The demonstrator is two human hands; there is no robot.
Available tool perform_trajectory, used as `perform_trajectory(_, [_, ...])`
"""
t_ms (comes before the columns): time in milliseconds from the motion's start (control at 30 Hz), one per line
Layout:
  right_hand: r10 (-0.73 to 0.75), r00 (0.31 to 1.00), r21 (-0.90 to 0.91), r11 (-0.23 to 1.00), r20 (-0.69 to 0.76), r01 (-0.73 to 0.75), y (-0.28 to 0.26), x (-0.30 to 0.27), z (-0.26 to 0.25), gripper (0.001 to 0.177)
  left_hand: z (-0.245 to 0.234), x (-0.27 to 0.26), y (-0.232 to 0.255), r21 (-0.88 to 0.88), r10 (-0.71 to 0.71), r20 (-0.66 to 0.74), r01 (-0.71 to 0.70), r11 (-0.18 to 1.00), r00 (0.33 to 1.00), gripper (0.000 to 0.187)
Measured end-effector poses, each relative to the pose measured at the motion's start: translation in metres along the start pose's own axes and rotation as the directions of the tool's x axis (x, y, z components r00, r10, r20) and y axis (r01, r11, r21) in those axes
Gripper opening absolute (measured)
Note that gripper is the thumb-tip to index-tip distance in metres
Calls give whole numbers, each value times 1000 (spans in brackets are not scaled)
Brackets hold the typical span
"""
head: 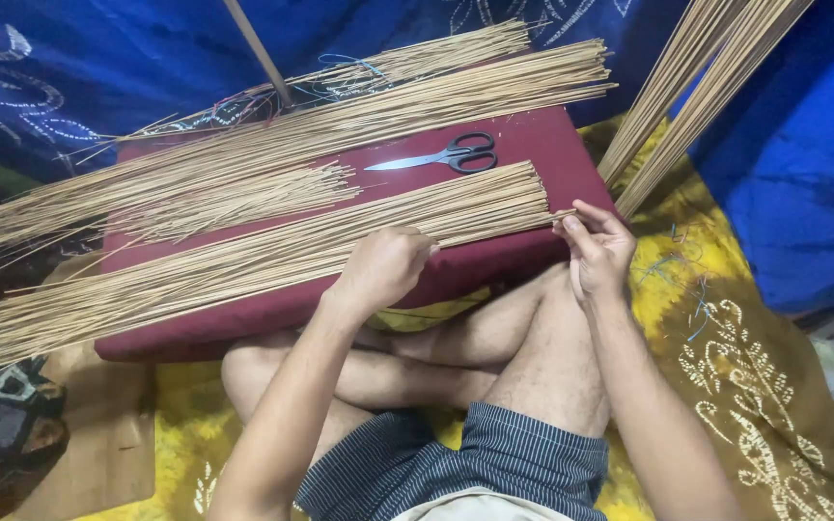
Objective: Sorting, aligning, and trimming thin wooden sticks by hand and with scissors
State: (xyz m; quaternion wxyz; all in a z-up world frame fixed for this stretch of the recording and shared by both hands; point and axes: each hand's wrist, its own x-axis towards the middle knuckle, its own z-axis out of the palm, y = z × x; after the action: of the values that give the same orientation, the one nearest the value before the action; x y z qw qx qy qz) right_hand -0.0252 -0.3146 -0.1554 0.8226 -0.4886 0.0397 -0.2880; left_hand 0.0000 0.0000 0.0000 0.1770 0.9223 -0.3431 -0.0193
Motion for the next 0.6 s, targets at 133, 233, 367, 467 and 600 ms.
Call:
perform_trajectory(133, [6, 1000, -1, 1000, -6, -6, 3, 0, -2, 33, -5, 0, 0, -5, -8, 18, 8, 1000, 1000, 7])
perform_trajectory(233, [19, 1000, 9, 1000, -21, -18, 4, 0, -2, 30, -5, -2, -1, -38, -17, 56, 19, 999, 998, 5])
perform_trajectory(367, [19, 1000, 4, 1000, -15, -19, 4, 1, -4, 30, -6, -2, -2, -65, 5, 90, 1, 998, 996, 5])
perform_trajectory(467, [18, 1000, 13, 1000, -10, -18, 3, 1, -4, 28, -12, -2, 2, -126, 12, 119, 3, 992, 993, 7])
perform_trajectory(600, [16, 1000, 30, 999, -3, -16, 4, 2, -5, 27, -15, -2, 2, -250, -1, 175, 45, 967, 985, 15])
